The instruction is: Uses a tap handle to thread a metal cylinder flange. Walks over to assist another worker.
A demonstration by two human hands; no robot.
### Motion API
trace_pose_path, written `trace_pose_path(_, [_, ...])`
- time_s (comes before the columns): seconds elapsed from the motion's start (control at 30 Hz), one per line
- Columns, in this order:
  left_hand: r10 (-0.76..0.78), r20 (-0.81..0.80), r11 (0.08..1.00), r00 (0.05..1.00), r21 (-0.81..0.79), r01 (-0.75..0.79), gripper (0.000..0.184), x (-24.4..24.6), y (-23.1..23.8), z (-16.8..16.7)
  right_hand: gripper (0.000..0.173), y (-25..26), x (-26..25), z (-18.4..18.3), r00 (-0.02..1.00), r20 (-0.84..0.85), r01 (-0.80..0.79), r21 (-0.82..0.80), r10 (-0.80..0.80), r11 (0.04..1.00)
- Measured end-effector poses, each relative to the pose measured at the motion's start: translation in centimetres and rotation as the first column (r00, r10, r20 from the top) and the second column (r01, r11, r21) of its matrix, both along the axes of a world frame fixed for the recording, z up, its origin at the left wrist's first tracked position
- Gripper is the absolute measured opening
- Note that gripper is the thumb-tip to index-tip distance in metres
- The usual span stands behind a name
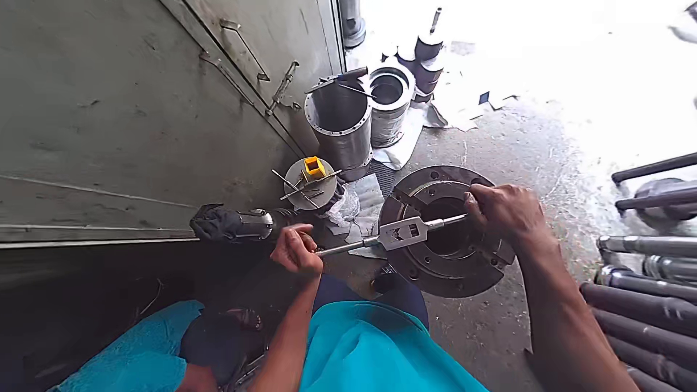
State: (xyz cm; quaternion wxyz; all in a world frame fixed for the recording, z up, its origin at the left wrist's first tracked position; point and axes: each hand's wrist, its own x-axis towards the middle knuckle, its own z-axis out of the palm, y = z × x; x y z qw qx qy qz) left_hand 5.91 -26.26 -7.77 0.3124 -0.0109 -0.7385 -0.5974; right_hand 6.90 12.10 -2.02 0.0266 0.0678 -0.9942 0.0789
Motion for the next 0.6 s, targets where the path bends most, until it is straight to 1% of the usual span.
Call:
trace_pose_path(0.07, [-0.051, -0.07, 0.999, 0.996, -0.005, 0.05, 0.048, -0.3, -0.2, 0.0, 0.044, -0.7, 0.2, 0.0, 0.999, -0.026, 0.045, 0.007, -0.045, 0.999])
trace_pose_path(0.13, [-0.055, -0.085, 0.998, 0.995, -0.031, 0.053, 0.049, 0.2, -0.2, 0.1, 0.043, -1.4, 0.3, 0.3, 0.995, -0.034, 0.092, 0.014, -0.092, 0.996])
trace_pose_path(0.2, [-0.053, -0.106, 0.995, 0.993, -0.092, 0.043, 0.049, -0.3, -0.3, 0.2, 0.043, -1.9, 0.0, 0.3, 0.988, -0.018, 0.153, 0.033, -0.152, 0.988])
trace_pose_path(0.27, [-0.071, -0.117, 0.989, 0.991, -0.14, 0.054, 0.049, -0.3, -0.5, 0.2, 0.042, -2.2, 0.7, 0.4, 0.98, 0.012, 0.196, 0.046, -0.197, 0.98])
trace_pose_path(0.37, [-0.117, -0.091, 0.983, 0.989, -0.149, 0.103, 0.046, -1.2, -0.8, 0.3, 0.041, -2.4, 1.5, 0.1, 0.972, -0.018, 0.235, 0.046, -0.234, 0.971])
trace_pose_path(0.47, [-0.177, -0.051, 0.979, 0.983, -0.111, 0.17, 0.043, -2.9, -0.8, 0.3, 0.047, -3.1, 3.8, -0.4, 0.949, -0.064, 0.311, 0.049, -0.308, 0.949])
trace_pose_path(0.53, [-0.223, -0.082, 0.965, 0.971, -0.163, 0.208, 0.044, -4.5, -1.3, -0.1, 0.052, -3.6, 4.4, -0.6, 0.94, -0.068, 0.338, 0.057, -0.334, 0.939])
trace_pose_path(0.6, [-0.269, -0.106, 0.95, 0.957, -0.191, 0.245, 0.048, -4.8, -1.1, -0.7, 0.053, -3.2, 4.5, -0.3, 0.937, -0.064, 0.348, 0.092, -0.343, 0.933])
